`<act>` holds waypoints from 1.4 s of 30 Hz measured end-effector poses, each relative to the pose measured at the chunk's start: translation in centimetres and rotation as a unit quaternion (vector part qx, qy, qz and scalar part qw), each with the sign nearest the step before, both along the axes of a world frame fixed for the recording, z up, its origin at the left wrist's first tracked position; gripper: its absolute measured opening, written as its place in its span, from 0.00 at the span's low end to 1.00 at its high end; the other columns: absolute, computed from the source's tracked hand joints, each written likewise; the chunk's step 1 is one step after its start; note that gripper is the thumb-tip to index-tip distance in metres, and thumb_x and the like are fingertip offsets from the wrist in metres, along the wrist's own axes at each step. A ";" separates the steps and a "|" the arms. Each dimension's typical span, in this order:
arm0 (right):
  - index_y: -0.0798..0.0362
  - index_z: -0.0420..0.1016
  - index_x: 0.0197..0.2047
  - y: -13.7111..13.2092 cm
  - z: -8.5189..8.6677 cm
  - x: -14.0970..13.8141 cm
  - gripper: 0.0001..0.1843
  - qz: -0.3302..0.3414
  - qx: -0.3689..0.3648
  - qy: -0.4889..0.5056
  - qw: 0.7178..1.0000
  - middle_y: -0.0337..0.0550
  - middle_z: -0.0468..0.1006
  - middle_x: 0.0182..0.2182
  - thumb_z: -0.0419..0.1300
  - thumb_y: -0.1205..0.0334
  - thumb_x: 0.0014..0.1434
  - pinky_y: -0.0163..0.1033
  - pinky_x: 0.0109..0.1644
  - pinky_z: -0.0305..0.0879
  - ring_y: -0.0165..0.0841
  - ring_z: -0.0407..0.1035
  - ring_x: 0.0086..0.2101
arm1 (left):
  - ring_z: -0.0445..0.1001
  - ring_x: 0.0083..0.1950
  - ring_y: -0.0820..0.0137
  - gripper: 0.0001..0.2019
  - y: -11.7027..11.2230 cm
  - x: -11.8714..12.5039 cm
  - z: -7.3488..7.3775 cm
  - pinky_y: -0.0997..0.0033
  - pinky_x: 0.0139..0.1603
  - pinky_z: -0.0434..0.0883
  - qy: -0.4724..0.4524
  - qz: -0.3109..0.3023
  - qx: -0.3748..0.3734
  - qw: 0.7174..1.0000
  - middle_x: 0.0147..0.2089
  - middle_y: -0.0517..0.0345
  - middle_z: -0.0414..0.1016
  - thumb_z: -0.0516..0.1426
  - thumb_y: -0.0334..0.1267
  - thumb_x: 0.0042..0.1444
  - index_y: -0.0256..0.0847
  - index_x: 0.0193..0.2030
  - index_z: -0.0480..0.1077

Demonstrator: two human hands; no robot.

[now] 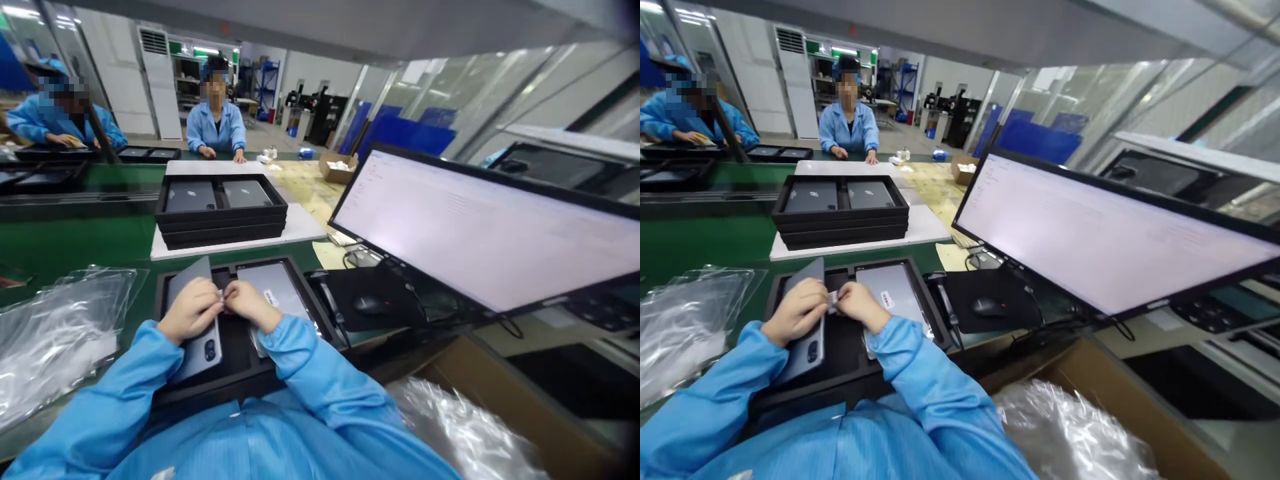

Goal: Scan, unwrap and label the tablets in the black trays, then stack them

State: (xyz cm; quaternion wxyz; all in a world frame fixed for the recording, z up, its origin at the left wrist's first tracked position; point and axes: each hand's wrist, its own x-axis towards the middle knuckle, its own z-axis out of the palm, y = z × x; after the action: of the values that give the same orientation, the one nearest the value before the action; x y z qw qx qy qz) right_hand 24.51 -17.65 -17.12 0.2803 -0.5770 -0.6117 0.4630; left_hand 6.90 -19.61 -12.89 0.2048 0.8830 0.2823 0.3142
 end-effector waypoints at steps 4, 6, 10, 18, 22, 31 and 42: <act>0.50 0.72 0.26 -0.9 0.2 -3.2 0.11 0.111 0.121 -0.130 0.978 0.40 0.80 0.27 0.71 0.70 0.46 0.36 0.35 0.65 0.38 0.76 0.33 | 0.75 0.42 0.55 0.16 0.0 -1.6 1.0 0.51 0.60 0.66 -0.031 0.077 -0.002 0.997 0.34 0.46 0.78 0.56 0.53 0.58 0.46 0.29 0.76; 0.51 0.73 0.29 -1.1 1.1 -2.5 0.10 0.100 0.163 -0.164 0.968 0.43 0.81 0.30 0.72 0.66 0.49 0.37 0.37 0.65 0.40 0.76 0.35 | 0.76 0.42 0.55 0.14 0.1 -1.5 0.8 0.52 0.59 0.67 -0.014 0.070 0.016 0.997 0.35 0.45 0.79 0.56 0.51 0.57 0.45 0.30 0.76; 0.50 0.75 0.33 -3.4 2.3 3.4 0.06 -0.036 0.190 -0.108 0.975 0.41 0.80 0.30 0.67 0.60 0.58 0.36 0.37 0.64 0.35 0.73 0.33 | 0.75 0.46 0.56 0.13 0.6 0.2 -0.8 0.56 0.54 0.68 0.109 0.014 0.012 0.994 0.41 0.44 0.79 0.54 0.46 0.62 0.43 0.37 0.76; 0.50 0.69 0.27 -11.7 0.1 16.0 0.15 -0.255 0.186 0.071 0.946 0.33 0.66 0.18 0.65 0.51 0.58 0.34 0.26 0.60 0.29 0.61 0.21 | 0.73 0.47 0.57 0.18 -1.4 5.5 -1.7 0.58 0.50 0.70 0.269 -0.006 0.050 0.962 0.45 0.42 0.76 0.45 0.43 0.70 0.38 0.42 0.73; 0.51 0.69 0.27 -12.3 0.3 16.4 0.19 -0.289 0.176 0.123 0.933 0.35 0.69 0.19 0.67 0.46 0.55 0.34 0.25 0.61 0.29 0.62 0.21 | 0.75 0.47 0.58 0.14 -4.3 13.5 -0.8 0.60 0.46 0.72 0.356 -0.015 0.007 0.934 0.48 0.44 0.75 0.51 0.43 0.69 0.36 0.49 0.71; 0.51 0.70 0.27 -9.8 1.6 15.0 0.16 -0.228 0.238 0.115 0.937 0.35 0.70 0.21 0.65 0.49 0.55 0.33 0.28 0.62 0.28 0.64 0.23 | 0.78 0.47 0.55 0.16 -3.3 19.4 -2.4 0.60 0.46 0.73 0.345 0.030 -0.073 0.935 0.52 0.37 0.75 0.52 0.44 0.69 0.33 0.55 0.68; 0.55 0.79 0.35 -2.1 1.9 13.9 0.08 -0.085 0.089 -0.121 0.985 0.44 0.81 0.30 0.68 0.58 0.57 0.36 0.39 0.67 0.34 0.75 0.32 | 0.77 0.42 0.60 0.17 -2.2 6.8 -2.6 0.62 0.43 0.70 0.052 0.187 -0.267 0.944 0.40 0.50 0.79 0.51 0.54 0.65 0.40 0.40 0.68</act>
State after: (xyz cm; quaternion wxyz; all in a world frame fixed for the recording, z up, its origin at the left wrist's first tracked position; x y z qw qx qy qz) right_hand 38.41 -19.79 -15.26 0.2931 -0.6511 -0.6286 0.3083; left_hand 13.66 -21.86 -15.52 0.3560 0.7424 0.5259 0.2131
